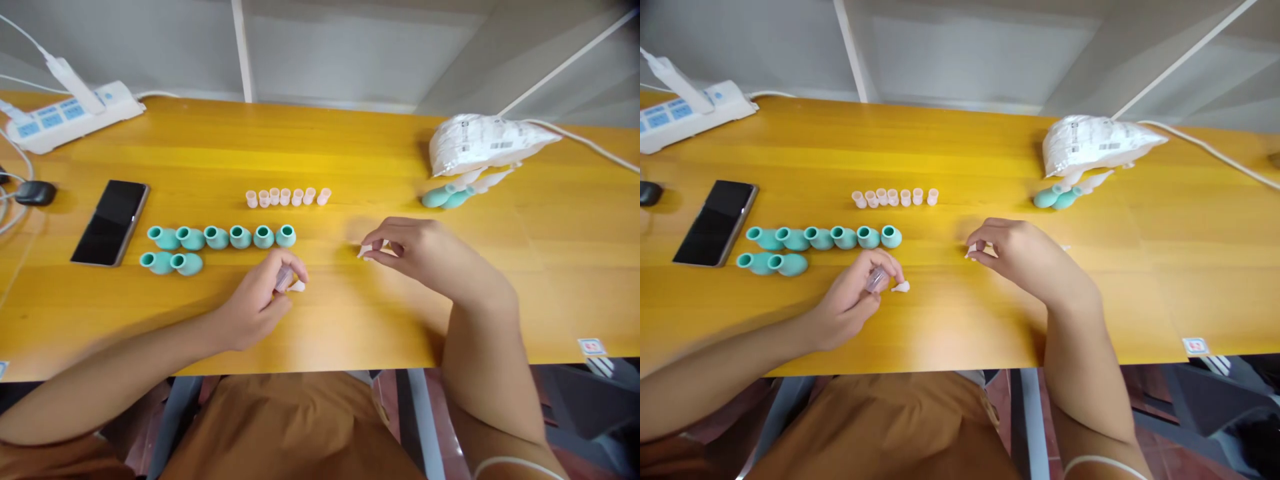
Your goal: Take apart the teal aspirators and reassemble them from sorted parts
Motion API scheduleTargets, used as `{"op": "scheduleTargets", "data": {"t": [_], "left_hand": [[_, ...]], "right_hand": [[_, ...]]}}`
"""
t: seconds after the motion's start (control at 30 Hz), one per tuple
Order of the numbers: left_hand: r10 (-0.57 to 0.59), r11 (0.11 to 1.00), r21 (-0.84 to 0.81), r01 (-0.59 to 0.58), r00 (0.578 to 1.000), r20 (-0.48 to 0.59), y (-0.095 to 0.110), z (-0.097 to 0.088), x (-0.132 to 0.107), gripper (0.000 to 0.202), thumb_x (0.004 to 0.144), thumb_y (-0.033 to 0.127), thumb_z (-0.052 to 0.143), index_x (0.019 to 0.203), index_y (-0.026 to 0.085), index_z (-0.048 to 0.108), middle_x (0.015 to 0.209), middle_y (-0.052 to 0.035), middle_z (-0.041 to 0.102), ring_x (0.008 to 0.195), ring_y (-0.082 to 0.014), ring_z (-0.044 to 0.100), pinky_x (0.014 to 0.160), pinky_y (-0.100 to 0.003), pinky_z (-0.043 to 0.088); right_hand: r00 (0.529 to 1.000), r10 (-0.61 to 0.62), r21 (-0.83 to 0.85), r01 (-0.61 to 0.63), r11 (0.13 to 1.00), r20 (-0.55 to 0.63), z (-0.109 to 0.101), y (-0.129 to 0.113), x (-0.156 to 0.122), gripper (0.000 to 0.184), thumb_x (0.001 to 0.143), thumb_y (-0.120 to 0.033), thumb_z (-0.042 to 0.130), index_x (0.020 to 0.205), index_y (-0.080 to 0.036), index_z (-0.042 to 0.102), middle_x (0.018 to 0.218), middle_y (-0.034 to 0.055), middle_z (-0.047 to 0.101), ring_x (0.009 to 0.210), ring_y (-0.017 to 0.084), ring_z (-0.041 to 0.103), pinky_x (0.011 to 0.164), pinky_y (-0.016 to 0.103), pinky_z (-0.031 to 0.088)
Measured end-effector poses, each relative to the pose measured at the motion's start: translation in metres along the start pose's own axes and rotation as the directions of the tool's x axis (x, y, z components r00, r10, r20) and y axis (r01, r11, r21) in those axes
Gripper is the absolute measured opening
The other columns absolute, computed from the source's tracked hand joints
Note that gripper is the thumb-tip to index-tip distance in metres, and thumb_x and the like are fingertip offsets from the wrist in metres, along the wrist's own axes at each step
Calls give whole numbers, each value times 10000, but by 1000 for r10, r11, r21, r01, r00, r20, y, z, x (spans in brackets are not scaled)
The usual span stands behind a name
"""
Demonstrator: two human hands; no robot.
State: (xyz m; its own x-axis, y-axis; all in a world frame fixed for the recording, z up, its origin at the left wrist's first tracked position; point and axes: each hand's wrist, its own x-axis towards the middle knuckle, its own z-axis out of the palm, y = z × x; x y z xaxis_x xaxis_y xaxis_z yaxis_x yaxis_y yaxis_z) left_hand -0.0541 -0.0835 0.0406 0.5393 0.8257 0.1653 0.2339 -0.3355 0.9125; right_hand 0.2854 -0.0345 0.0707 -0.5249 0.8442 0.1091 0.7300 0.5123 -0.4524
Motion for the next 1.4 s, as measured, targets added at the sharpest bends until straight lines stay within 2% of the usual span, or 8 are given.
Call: {"op": "scheduleTargets", "data": {"t": [0.17, 0.3, 0.43, 0.67, 0.93, 1.07, 1.23, 1.4], "left_hand": [[-44, 996, -77, 49, 997, 66, 1, 3, 2, 265, 1156, 233, 456, 1397, 227, 566, 1317, -115, 699, 1110, -220, 681, 986, -410, 579], [-96, 989, -102, 109, 987, 127, 2, 4, 1, 318, 1206, 315, 422, 1481, 223, 553, 1205, -88, 744, 908, -172, 667, 895, -369, 581], [-79, 955, -275, 111, 989, 126, -3, 9, 1, 260, 1222, 381, 422, 1408, 220, 506, 1352, -134, 772, 804, -135, 650, 802, -334, 578], [-161, 891, -410, 197, 980, 120, -3, 7, 6, 376, 1184, 550, 524, 1267, 188, 584, 958, -68, 799, 704, -141, 628, 675, -292, 528], [-161, 756, -624, 198, 980, 116, -5, 3, 11, 323, 1161, 494, 620, 1175, 175, 669, 1053, -127, 865, 824, -178, 739, 810, -347, 618], [-163, 747, -630, 214, 977, 139, -5, 1, 12, 330, 1109, 504, 715, 1192, 185, 743, 1091, -107, 845, 863, -175, 747, 830, -342, 630], [-179, 815, -543, 202, 979, 96, -2, -2, 15, 320, 1043, 503, 803, 1142, 200, 831, 1097, -84, 776, 792, -134, 653, 728, -287, 575], [-232, 760, -610, 227, 970, 71, -5, 1, 14, 259, 1017, 415, 840, 1137, 189, 801, 1022, -60, 782, 806, -136, 676, 780, -294, 597]], "right_hand": [[997, 31, -123, -22, 992, 72, 7, 3, -8, 117, 1060, -357, 740, 987, -311, 818, 991, 44, 826, 781, 250, 745, 720, 406, 531], [997, 60, -167, -50, 985, 53, 9, 3, -12, 105, 1044, -332, 743, 990, -317, 832, 994, 39, 833, 790, 267, 755, 700, 409, 512], [998, 33, -215, -23, 976, 47, 12, 6, -12, 137, 1040, -299, 726, 942, -310, 821, 976, 44, 829, 721, 250, 714, 633, 397, 457], [992, 57, -278, -23, 960, 114, 17, 3, -8, 173, 969, -148, 694, 916, -274, 799, 942, 44, 814, 755, 248, 727, 654, 384, 468], [990, 94, -230, -68, 971, 104, 19, 4, -8, 188, 931, -123, 663, 843, -261, 756, 850, 35, 782, 718, 231, 714, 654, 372, 470], [993, 81, -197, -62, 978, 87, 19, 1, -6, 193, 934, -124, 665, 806, -255, 726, 811, 35, 757, 687, 223, 680, 660, 376, 471], [993, -93, 79, 87, 993, 78, 10, -19, 3, 121, 1022, -195, 676, 943, -244, 753, 874, 30, 747, 701, 181, 672, 661, 346, 516], [981, -192, 451, 185, 873, -30, 18, -44, 10, 58, 1019, -269, 792, 963, -254, 788, 824, -7, 706, 597, 113, 604, 526, 268, 479]]}}
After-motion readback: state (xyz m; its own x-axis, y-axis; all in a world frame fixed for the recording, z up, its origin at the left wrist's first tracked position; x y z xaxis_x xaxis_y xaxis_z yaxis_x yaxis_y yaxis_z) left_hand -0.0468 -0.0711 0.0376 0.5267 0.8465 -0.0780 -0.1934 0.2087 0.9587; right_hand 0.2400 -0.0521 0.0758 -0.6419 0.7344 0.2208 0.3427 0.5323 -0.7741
